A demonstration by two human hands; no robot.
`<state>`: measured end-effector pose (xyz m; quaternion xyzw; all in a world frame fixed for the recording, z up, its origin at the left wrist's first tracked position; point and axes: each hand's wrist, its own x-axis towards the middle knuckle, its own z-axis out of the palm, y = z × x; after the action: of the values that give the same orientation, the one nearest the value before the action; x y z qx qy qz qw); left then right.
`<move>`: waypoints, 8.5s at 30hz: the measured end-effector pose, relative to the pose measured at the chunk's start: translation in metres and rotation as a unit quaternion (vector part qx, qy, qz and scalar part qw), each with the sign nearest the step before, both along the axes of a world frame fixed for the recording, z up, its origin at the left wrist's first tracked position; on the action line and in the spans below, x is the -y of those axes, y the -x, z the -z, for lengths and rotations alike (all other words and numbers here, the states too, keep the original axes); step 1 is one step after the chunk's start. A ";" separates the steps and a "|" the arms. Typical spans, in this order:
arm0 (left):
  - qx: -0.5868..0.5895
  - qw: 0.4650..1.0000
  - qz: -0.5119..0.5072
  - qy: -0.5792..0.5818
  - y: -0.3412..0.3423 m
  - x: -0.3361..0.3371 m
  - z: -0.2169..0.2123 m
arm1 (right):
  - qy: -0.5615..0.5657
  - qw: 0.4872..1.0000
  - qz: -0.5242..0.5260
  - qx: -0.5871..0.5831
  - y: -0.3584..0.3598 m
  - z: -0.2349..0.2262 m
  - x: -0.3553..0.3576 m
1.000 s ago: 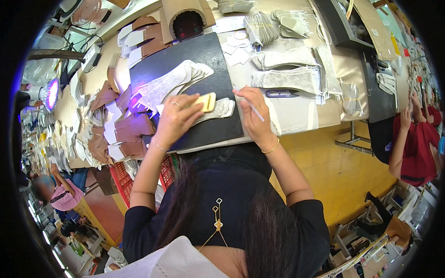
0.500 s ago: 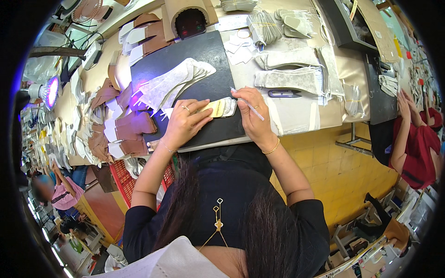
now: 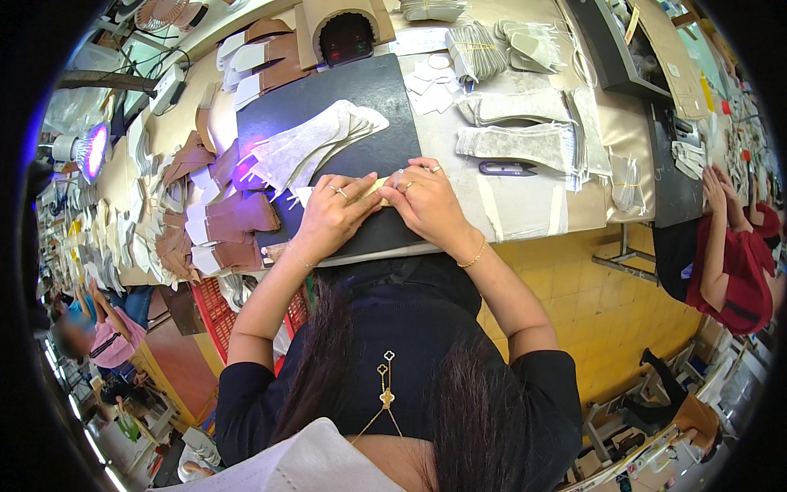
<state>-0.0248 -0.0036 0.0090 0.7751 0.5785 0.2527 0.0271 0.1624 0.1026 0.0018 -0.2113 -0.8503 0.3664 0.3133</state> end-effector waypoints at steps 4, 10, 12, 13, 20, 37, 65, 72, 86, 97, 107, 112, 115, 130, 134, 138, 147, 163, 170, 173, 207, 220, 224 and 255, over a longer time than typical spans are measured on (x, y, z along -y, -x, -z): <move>0.009 1.000 0.000 0.000 0.000 0.001 0.000 | -0.046 0.998 0.039 0.034 0.003 -0.005 -0.010; 0.056 0.998 0.015 0.019 0.007 -0.001 0.002 | -0.025 0.995 0.098 -0.001 -0.007 -0.015 -0.016; 0.107 0.994 0.018 0.033 0.012 -0.003 0.004 | 0.043 0.993 0.111 -0.014 -0.012 -0.015 -0.010; 0.133 0.990 0.009 0.040 0.012 -0.003 0.004 | 0.053 0.993 0.107 -0.026 -0.015 -0.014 -0.006; 0.286 0.955 -0.066 0.035 0.020 0.003 -0.011 | 0.008 0.998 0.049 -0.027 -0.020 0.007 0.018; 0.100 0.978 -0.168 -0.067 0.086 -0.001 -0.099 | -0.073 0.996 0.035 -0.027 -0.019 0.013 0.016; 0.086 0.994 0.033 0.053 0.002 -0.019 -0.002 | 0.058 0.990 0.116 -0.056 -0.031 -0.002 0.001; 0.072 0.996 0.039 0.042 0.001 -0.019 0.001 | 0.053 0.997 0.056 0.015 -0.022 0.000 -0.004; 0.091 0.995 0.028 0.042 -0.004 -0.013 0.002 | -0.019 0.992 0.128 0.010 -0.015 -0.015 -0.022; 0.292 0.952 -0.087 0.024 0.009 0.001 -0.010 | 0.018 0.996 0.053 -0.065 -0.027 0.005 0.018; 0.173 0.954 -0.217 -0.114 0.075 0.028 -0.108 | -0.096 0.995 0.033 -0.007 -0.025 0.019 0.022; 0.101 0.973 -0.204 -0.038 0.080 -0.004 -0.096 | -0.038 0.998 0.037 -0.025 -0.024 0.016 0.023; -0.058 0.988 -0.131 -0.055 0.069 -0.029 -0.062 | 0.042 0.994 0.062 -0.080 -0.026 0.012 0.017; 0.071 0.997 -0.001 0.025 -0.011 -0.013 0.003 | 0.081 0.987 0.121 -0.063 -0.039 0.000 0.003; 0.058 0.998 0.002 0.018 -0.012 -0.014 0.002 | 0.108 0.984 0.129 -0.059 -0.038 0.001 0.005; 0.040 0.999 -0.010 0.016 -0.017 -0.012 0.003 | 0.052 0.995 0.085 -0.025 -0.035 0.003 -0.001; 0.034 0.999 -0.011 0.004 -0.018 -0.010 0.006 | -0.005 0.999 0.011 0.049 -0.022 0.003 -0.010; 0.201 0.979 -0.024 -0.022 -0.014 -0.004 0.006 | 0.033 0.983 0.136 -0.119 -0.021 -0.006 0.001; 0.220 0.957 -0.137 -0.133 0.034 0.022 -0.071 | -0.089 0.996 0.003 0.001 -0.013 0.015 0.034; 0.149 0.943 -0.218 -0.204 0.055 0.023 -0.100 | -0.095 0.995 0.000 0.008 -0.015 0.019 0.034; 0.012 1.000 0.018 -0.004 -0.003 -0.004 0.005 | 0.066 0.995 0.068 -0.007 -0.028 0.001 0.011; 0.011 1.000 0.017 -0.017 -0.005 -0.001 0.007 | -0.038 0.991 0.123 0.023 -0.011 -0.009 -0.014; 0.009 1.000 0.020 -0.012 -0.005 0.000 0.008 | 0.003 0.998 0.058 0.018 -0.016 -0.009 -0.006; 0.144 0.957 -0.154 -0.201 0.052 0.039 -0.102 | -0.072 0.997 0.009 -0.011 -0.012 0.015 0.031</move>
<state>-0.0768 -0.0431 0.1107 0.6212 0.6183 0.4738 -0.0857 0.1742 0.0721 -0.0128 -0.1920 -0.8689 0.3035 0.3406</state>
